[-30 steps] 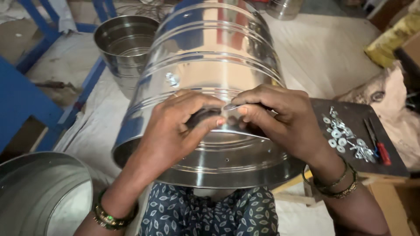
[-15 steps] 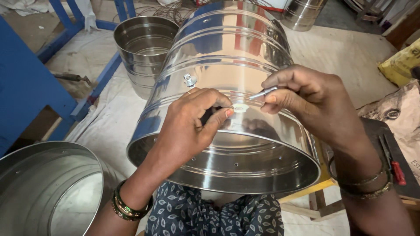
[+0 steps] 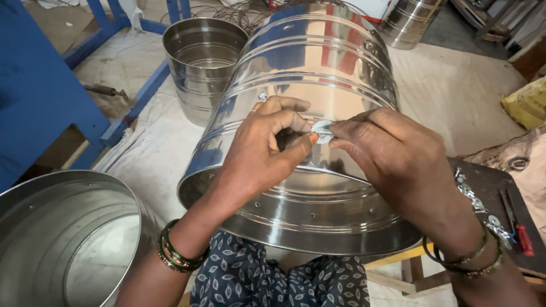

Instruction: The person assembles a large cylindrical metal container by inserting bolts and washers into pre-drilled holes along the seams. They pick fasteners from a nearby stool and secure them by hand, rotating the container to access different sections.

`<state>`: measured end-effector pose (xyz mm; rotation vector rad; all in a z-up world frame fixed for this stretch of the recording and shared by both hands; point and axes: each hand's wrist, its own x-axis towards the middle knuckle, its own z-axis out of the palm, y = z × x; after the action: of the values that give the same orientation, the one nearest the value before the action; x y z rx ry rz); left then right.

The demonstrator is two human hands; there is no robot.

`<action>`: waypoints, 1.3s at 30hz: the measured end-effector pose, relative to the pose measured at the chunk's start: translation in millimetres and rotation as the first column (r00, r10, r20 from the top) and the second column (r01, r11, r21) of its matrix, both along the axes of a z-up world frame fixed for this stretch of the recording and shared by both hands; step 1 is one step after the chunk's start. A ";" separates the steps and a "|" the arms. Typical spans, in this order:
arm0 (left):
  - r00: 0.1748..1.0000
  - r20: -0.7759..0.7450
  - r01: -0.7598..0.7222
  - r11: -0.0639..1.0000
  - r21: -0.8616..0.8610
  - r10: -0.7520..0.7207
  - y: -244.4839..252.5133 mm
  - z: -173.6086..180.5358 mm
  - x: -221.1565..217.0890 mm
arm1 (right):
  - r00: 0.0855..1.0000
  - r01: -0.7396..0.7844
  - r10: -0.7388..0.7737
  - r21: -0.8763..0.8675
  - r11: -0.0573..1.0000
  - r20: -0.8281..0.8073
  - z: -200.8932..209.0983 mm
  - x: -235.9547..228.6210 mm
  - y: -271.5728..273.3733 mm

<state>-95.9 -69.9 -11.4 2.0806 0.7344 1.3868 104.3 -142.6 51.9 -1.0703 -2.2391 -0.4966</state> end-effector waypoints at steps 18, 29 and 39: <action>0.943 0.302 0.178 0.978 -0.109 -0.138 8.9 -11.2 4.6 | 0.988 -0.082 0.118 -0.307 0.948 0.101 43.9 -14.2 39.5; 0.925 0.351 0.234 0.948 -0.218 -0.148 2.6 -6.9 2.2 | 0.981 -0.166 0.188 -0.299 0.940 0.046 43.6 0.8 31.3; 0.972 0.233 0.071 0.977 -0.202 -0.022 15.0 -12.0 -38.3 | 0.874 -0.011 -0.203 -0.436 0.900 -0.441 3.4 78.2 43.6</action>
<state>-134.2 -54.9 -23.5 1.7306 0.6965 1.4282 182.6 -99.0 55.3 -1.3576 -1.8839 0.2309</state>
